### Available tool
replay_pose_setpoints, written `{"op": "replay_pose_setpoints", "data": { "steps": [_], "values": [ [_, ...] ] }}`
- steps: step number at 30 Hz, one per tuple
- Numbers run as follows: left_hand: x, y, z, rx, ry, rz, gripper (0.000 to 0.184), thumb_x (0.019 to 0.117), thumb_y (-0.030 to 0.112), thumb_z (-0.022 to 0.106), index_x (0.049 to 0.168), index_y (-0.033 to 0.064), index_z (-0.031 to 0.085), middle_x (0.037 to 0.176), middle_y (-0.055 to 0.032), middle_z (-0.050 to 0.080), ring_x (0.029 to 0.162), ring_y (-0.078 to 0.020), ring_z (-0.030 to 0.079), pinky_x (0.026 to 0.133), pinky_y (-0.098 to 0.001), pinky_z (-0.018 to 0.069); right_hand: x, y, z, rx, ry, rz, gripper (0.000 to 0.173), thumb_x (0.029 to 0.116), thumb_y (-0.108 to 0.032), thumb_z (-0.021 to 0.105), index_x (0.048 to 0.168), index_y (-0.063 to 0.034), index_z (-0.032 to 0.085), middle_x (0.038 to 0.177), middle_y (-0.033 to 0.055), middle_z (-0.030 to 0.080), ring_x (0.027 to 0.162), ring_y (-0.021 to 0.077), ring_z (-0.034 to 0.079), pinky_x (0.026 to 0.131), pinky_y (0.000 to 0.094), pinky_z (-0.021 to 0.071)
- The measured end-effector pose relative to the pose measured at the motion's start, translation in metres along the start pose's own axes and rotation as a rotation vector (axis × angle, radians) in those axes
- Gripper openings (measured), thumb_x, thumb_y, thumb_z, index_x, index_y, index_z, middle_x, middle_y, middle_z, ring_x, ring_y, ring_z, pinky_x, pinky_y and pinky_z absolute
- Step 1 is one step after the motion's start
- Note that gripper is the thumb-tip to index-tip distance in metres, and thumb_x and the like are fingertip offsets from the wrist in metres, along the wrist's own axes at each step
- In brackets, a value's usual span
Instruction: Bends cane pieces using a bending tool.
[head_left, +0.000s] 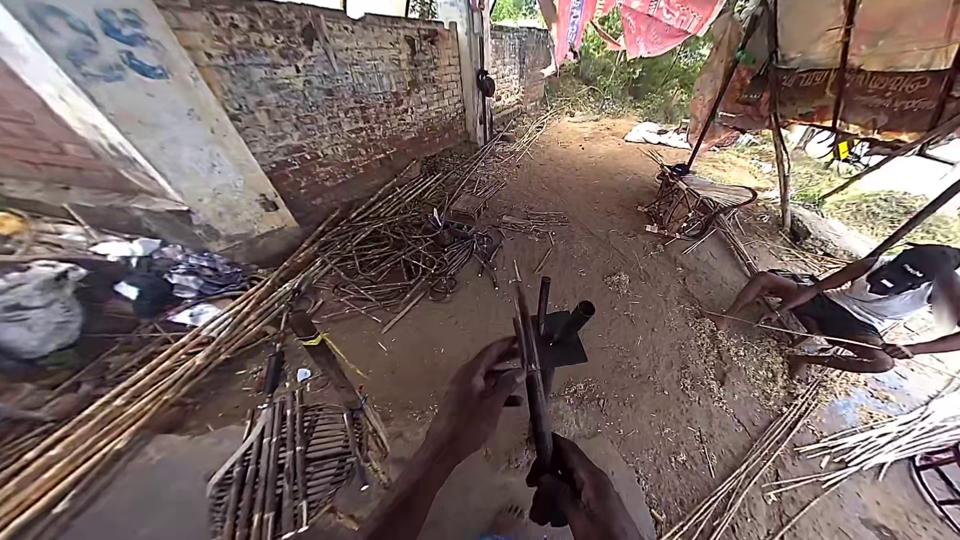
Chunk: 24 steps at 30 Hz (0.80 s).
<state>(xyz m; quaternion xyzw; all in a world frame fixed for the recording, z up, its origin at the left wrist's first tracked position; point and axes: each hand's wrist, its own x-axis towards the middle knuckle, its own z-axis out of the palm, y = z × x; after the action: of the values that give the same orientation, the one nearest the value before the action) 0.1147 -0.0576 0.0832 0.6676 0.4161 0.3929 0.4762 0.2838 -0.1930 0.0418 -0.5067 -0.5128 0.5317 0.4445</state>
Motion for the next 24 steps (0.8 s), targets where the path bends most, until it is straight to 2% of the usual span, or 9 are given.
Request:
{"op": "replay_pose_setpoints", "data": {
  "steps": [2,4,7,9,10,13,17,21,24],
  "values": [
    [0.004,-0.002,-0.021,0.694,0.074,0.338,0.060,0.1014,0.026,0.059,0.158,0.0193,0.040,0.161,0.0007,0.042,0.144,-0.0187,0.045,0.113,-0.0441,0.0463,0.005,-0.007,-0.035,-0.320,0.001,0.004,0.044,0.1049,-0.023,0.054,0.147,-0.0100,0.052,0.103,0.0055,0.070,0.079,0.0164,0.068,0.073,0.0373,0.0594],
    [0.013,-0.001,-0.042,1.038,0.009,0.579,0.049,0.1009,0.028,0.053,0.149,0.0187,0.055,0.156,-0.0039,0.049,0.148,-0.0318,0.040,0.120,-0.0628,0.0297,0.011,-0.031,-0.080,-0.640,-0.066,-0.047,0.041,0.1060,-0.029,0.054,0.145,-0.0195,0.057,0.116,0.0039,0.071,0.095,0.0160,0.070,0.087,0.0411,0.0585],
    [0.015,-0.011,-0.041,1.041,-0.138,0.561,0.029,0.1023,0.028,0.058,0.128,0.0248,0.069,0.122,0.0037,0.071,0.114,-0.0182,0.067,0.099,-0.0485,0.0552,0.017,-0.068,-0.121,-0.985,0.204,-0.344,0.031,0.0999,-0.031,0.065,0.131,-0.0279,0.068,0.118,-0.0062,0.069,0.105,0.0131,0.066,0.091,0.0442,0.0561],
    [0.015,-0.022,-0.028,0.897,-0.162,0.360,0.031,0.0998,0.040,0.064,0.126,0.0254,0.071,0.110,0.0026,0.073,0.091,-0.0174,0.072,0.077,-0.0479,0.0612,0.027,-0.084,-0.124,-1.022,0.583,-0.482,0.044,0.0963,-0.035,0.070,0.137,-0.0186,0.063,0.138,0.0042,0.061,0.124,0.0276,0.059,0.100,0.0553,0.0496],
    [0.015,-0.026,-0.020,0.810,-0.150,0.254,0.035,0.0978,0.044,0.067,0.126,0.0236,0.072,0.108,0.0017,0.074,0.088,-0.0165,0.073,0.077,-0.0465,0.0619,0.029,-0.081,-0.120,-0.958,0.702,-0.472,0.051,0.0971,-0.040,0.067,0.142,-0.0169,0.059,0.140,0.0053,0.059,0.126,0.0265,0.057,0.101,0.0528,0.0501],
    [0.017,-0.037,0.006,0.444,-0.046,0.021,0.042,0.0901,0.046,0.075,0.123,0.0199,0.073,0.104,0.0078,0.076,0.090,-0.0055,0.074,0.082,-0.0302,0.0650,0.033,-0.020,-0.084,-0.505,0.588,-0.318,0.062,0.0939,-0.046,0.070,0.139,-0.0063,0.056,0.126,0.0060,0.067,0.114,0.0179,0.066,0.094,0.0412,0.0590],
    [0.022,-0.036,0.017,0.039,0.130,-0.224,0.044,0.0808,0.041,0.087,0.111,0.0144,0.071,0.095,0.0021,0.076,0.081,-0.0139,0.075,0.073,-0.0345,0.0666,0.051,0.055,-0.001,-0.232,0.125,0.013,0.082,0.0867,-0.046,0.080,0.148,-0.0024,0.046,0.119,0.0085,0.070,0.105,0.0192,0.069,0.091,0.0426,0.0589],
    [0.026,-0.049,-0.016,-0.067,0.239,-0.334,0.040,0.0866,0.036,0.084,0.118,0.0146,0.072,0.099,-0.0012,0.077,0.083,-0.0191,0.076,0.072,-0.0394,0.0684,0.083,0.061,0.055,0.088,0.042,0.079,0.043,0.0989,-0.020,0.065,0.136,-0.0011,0.054,0.080,0.0055,0.065,0.059,0.0156,0.060,0.052,0.0336,0.0540],
    [0.028,-0.080,-0.071,-0.004,0.316,-0.379,0.044,0.0986,0.041,0.069,0.135,0.0160,0.064,0.115,-0.0014,0.074,0.095,-0.0179,0.075,0.076,-0.0407,0.0657,0.117,0.048,0.075,0.027,0.063,0.175,0.040,0.1002,-0.028,0.064,0.134,-0.0071,0.059,0.070,0.0051,0.054,0.049,0.0163,0.048,0.044,0.0347,0.0452]
  ]
}}
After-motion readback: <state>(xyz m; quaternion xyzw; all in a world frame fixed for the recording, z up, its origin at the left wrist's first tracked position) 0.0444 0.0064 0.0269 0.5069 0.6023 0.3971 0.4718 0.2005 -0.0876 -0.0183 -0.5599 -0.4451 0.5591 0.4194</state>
